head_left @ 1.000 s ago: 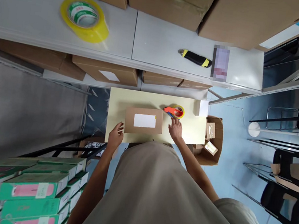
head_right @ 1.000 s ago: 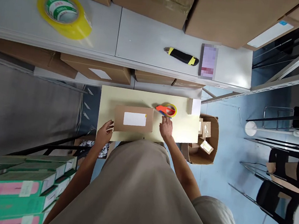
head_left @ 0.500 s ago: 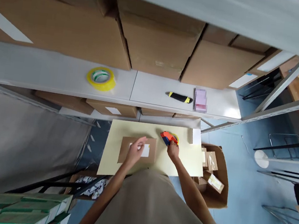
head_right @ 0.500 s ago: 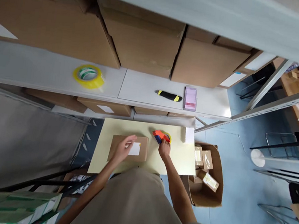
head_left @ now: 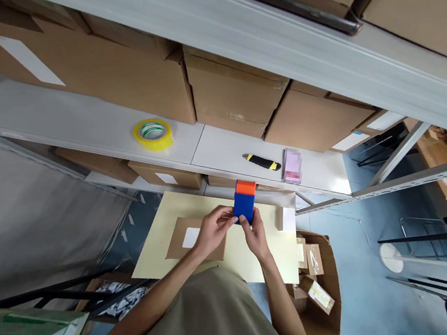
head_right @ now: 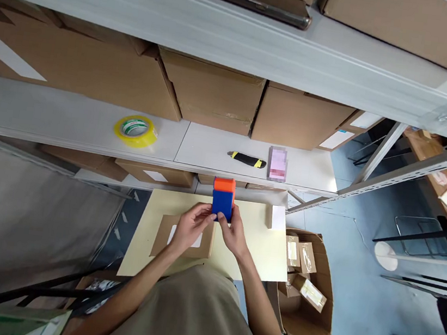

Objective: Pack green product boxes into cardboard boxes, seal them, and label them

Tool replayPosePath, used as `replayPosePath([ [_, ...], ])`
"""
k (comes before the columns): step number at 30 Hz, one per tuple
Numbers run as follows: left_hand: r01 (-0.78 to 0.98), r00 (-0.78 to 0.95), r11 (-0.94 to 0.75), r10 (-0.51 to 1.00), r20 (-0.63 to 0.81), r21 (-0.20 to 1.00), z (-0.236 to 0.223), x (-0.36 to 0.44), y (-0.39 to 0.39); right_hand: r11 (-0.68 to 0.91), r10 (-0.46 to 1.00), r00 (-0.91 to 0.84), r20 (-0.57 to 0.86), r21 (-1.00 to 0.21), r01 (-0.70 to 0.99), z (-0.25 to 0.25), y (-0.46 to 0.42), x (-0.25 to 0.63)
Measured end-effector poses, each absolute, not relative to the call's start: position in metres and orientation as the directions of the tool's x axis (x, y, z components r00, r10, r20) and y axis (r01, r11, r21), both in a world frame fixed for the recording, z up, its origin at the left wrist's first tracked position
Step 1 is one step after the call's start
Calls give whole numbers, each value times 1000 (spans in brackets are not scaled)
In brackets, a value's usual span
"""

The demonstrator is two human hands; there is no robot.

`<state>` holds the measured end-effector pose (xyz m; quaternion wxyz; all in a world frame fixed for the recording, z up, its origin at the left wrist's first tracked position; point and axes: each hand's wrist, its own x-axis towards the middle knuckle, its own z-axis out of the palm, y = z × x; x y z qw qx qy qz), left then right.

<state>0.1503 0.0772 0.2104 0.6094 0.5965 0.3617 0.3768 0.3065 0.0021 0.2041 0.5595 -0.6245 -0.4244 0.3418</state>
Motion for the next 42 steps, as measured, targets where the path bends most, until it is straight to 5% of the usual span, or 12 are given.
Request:
replayPosePath([
  [4,-60,329,-75,940,90,995,237,149,120,78,937,268,222,-885,460,245,66,310],
  [10,24,244,-67,968,59,997,228,136,153,132,965,-4,261,-477,869,274,183,312],
  [16,43,341,112,932,-120,993,171,77,110,63,996,-43,74,-293,954,257,240,311],
  [22,93,354,300,881,-314,949,132,41,73,21,985,21,171,-243,970,249,225,296],
  [28,154,550,341,750,-367,927,114,62,65,-110,876,262,405,-361,926,232,131,292],
  [36,263,672,179,671,-313,948,102,114,79,-485,659,732,172,-647,589,119,-30,361],
  [42,310,669,138,671,-319,941,114,203,72,-638,512,859,3,-668,383,75,-74,435],
])
